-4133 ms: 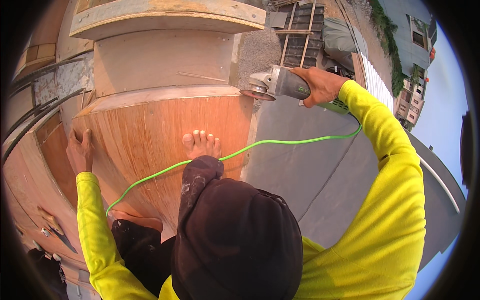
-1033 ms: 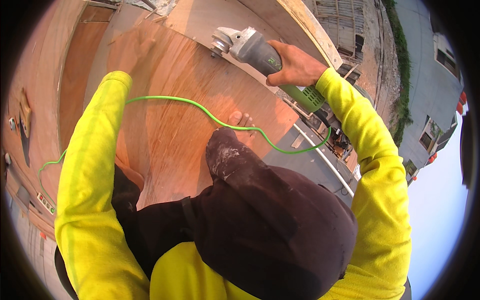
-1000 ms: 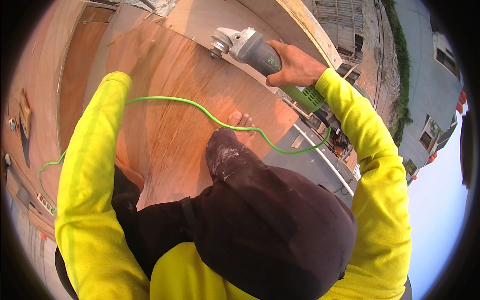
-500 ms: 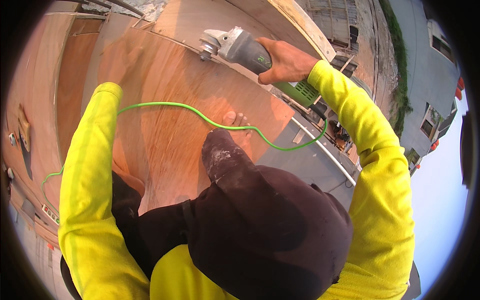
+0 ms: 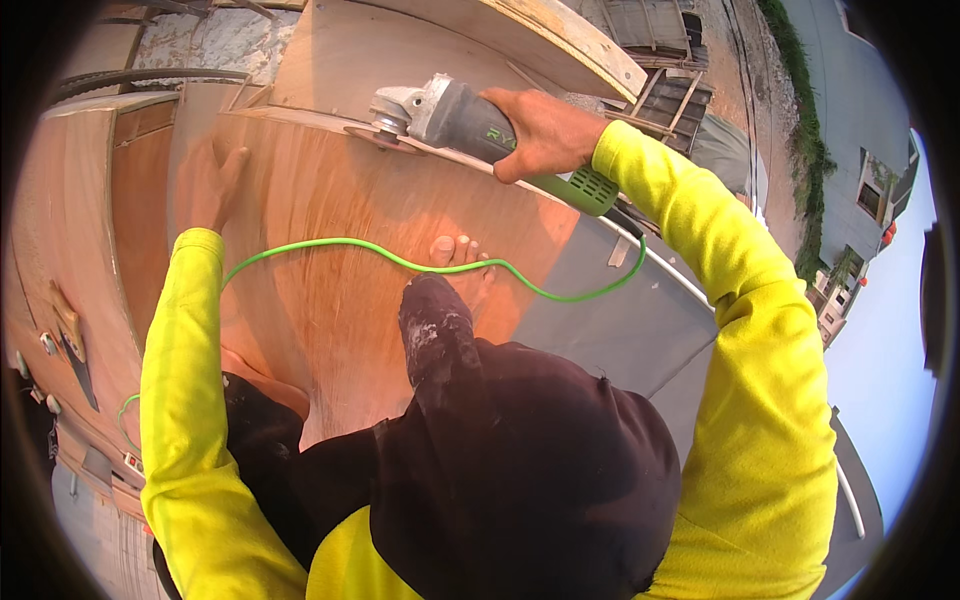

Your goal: The person marks a wooden plank with a pencil and ruler, then uses an angle grinder to cut along the marked line. After cutting, the person hammers a nail into the plank.

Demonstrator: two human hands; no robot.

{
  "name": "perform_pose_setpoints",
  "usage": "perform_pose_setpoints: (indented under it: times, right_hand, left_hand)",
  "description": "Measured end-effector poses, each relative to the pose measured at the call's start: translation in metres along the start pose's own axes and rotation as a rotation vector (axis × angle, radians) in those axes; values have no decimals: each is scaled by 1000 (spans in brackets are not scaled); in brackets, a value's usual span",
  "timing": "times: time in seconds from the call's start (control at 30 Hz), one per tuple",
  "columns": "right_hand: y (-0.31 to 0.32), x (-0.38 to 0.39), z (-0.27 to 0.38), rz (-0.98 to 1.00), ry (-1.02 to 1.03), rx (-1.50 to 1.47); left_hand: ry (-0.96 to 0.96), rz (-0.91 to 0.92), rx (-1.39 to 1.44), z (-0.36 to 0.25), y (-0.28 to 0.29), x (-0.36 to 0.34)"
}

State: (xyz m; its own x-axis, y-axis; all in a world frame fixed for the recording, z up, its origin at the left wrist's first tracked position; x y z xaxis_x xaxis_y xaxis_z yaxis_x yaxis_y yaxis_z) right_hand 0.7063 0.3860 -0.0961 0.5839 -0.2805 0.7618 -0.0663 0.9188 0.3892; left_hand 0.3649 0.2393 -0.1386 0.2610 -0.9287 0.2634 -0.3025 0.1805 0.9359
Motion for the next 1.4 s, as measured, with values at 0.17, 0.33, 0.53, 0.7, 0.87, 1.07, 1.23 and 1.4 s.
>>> perform_pose_setpoints:
  times: [0.17,0.33,0.53,0.7,0.87,1.07,1.23,1.4]
  right_hand:
    - [0,-7,8,7,-24,-19]
    - [-1,-5,0,7,-51,-14]
    - [-3,3,-5,22,-84,-39]
    - [-4,5,-7,19,-80,-11]
    - [-6,13,-22,41,-105,-77]
    - [-5,26,-34,21,-110,-57]
    - [0,62,-64,19,-176,-64]
    - [10,122,-103,-123,-393,-232]
  left_hand:
    - [15,-6,-12,2,0,0]
    - [41,22,60,-5,5,-1]
    - [22,15,109,-6,6,-2]
    - [53,23,122,-6,9,1]
    - [26,7,123,-7,7,1]
    - [57,20,110,-11,13,1]
    - [51,-5,61,-12,18,-1]
    - [-486,-185,-52,-141,24,-3]
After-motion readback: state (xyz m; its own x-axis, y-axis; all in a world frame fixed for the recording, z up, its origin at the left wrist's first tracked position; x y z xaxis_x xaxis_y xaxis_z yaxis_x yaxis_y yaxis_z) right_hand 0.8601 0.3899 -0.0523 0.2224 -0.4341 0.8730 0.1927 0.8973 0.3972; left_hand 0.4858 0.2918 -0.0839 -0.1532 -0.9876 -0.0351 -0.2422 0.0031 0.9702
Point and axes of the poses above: each hand's wrist, its own x-axis away from the middle knuckle, its own y-axis out of the back of the hand, z = x × y, the point moved 9 cm from there along -x, towards the middle knuckle, and after that the axes turned 10 degrees about -y, right-handed, at the moved point
